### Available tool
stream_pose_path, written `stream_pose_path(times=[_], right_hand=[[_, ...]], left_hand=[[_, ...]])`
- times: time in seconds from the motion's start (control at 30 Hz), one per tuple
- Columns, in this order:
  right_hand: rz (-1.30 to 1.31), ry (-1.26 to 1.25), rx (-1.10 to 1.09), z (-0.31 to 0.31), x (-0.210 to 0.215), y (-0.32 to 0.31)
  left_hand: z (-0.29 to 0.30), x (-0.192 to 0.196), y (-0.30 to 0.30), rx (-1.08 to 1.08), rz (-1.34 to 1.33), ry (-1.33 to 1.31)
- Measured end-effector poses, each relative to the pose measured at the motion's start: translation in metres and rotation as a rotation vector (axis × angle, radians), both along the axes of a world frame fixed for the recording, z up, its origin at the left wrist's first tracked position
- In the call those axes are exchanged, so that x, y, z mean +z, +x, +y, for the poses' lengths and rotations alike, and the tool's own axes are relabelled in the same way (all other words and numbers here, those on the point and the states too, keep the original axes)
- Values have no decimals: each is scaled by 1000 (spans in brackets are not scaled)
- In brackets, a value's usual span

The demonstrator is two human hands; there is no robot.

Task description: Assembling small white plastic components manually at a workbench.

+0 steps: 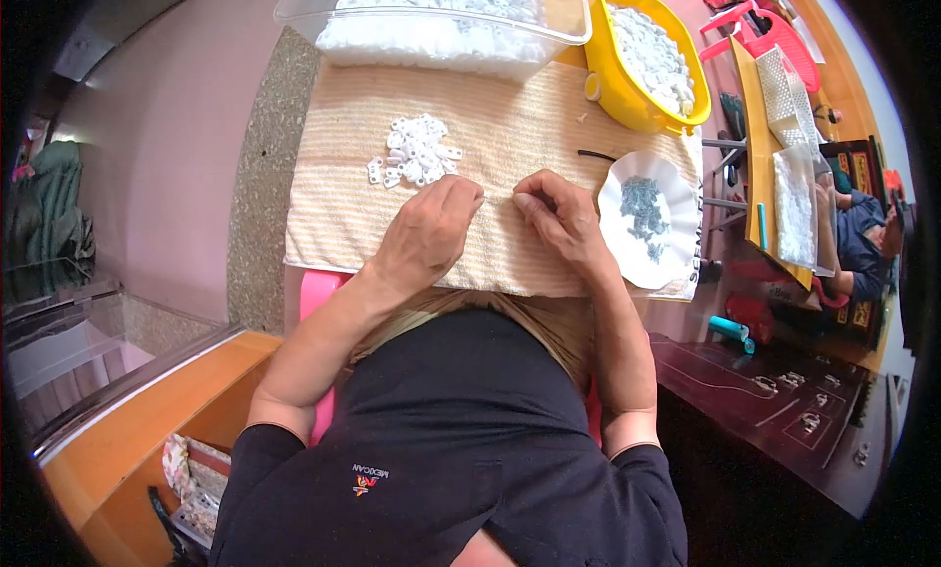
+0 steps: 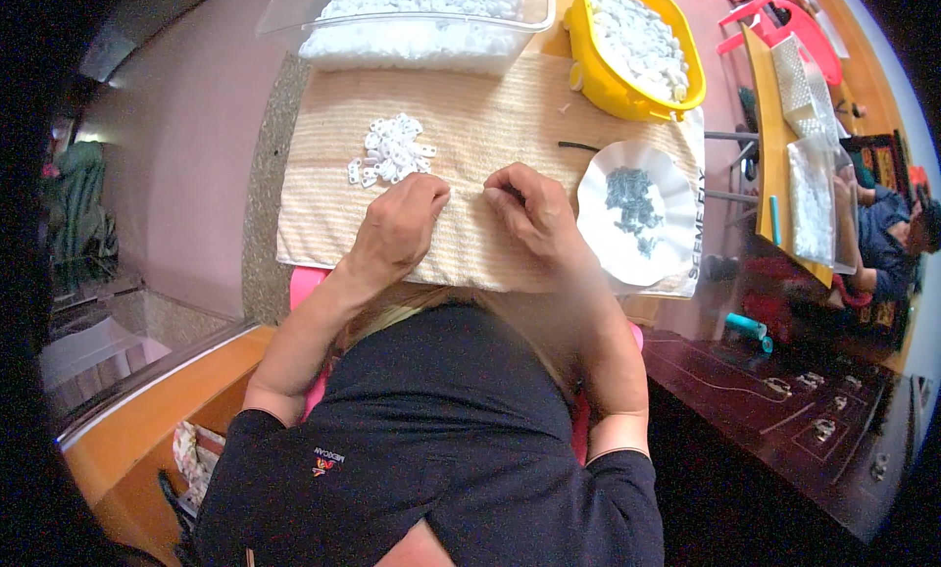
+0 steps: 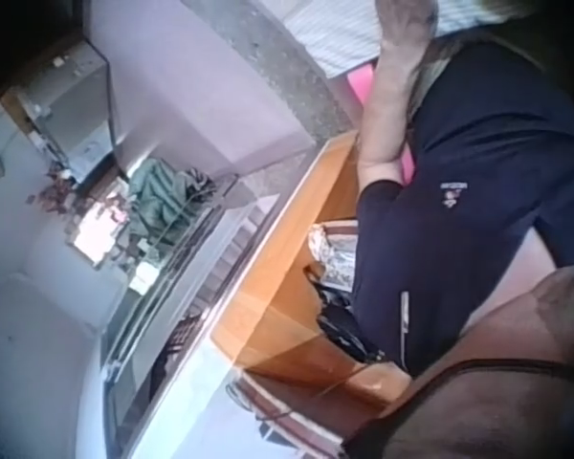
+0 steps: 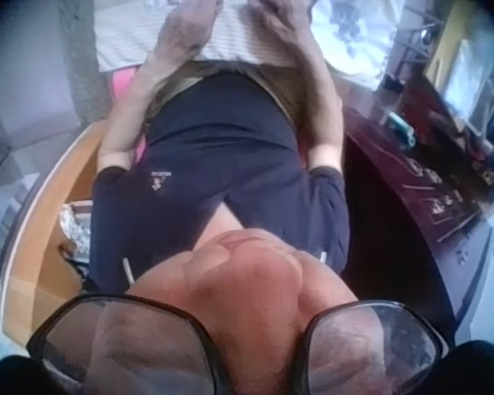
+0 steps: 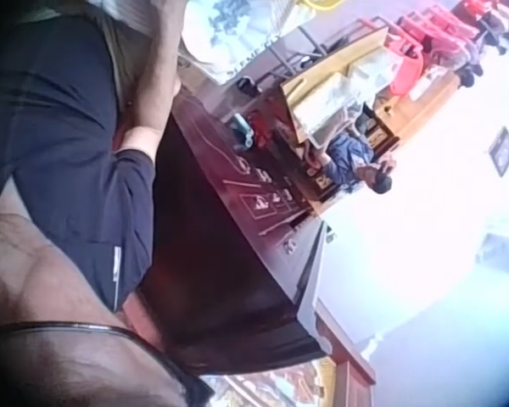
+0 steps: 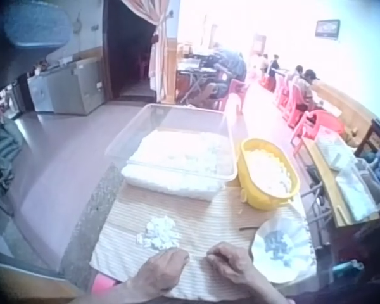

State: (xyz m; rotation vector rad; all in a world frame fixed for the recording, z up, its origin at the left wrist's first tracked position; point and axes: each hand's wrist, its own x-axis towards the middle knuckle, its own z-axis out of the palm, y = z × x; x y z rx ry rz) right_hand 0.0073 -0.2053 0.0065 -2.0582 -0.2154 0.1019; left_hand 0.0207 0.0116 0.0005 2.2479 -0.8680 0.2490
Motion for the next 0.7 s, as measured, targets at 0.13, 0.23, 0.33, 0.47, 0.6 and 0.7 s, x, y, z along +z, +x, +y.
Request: stream_pose_path(times=[0.13,0.23,0.33,0.47,0.6,0.7], right_hand=[[9,1,-5,0,3,0],[-11,41,-8,1,0,0],[81,91,-44,1,-1,0],[54,104,-24,2,0,1],[145,131,-77,6,6,0],[149,136,-94,7,5,0]], left_hand=[[-5,1,-1,-3,195,-274],[-6,1,-1,36,423,-387],[-8,12,1,61,620,-531],[-12,6,2,-6,715,-741],[-8,8,5,-61,883,-793],[-5,6,6,-77,1050,-860]])
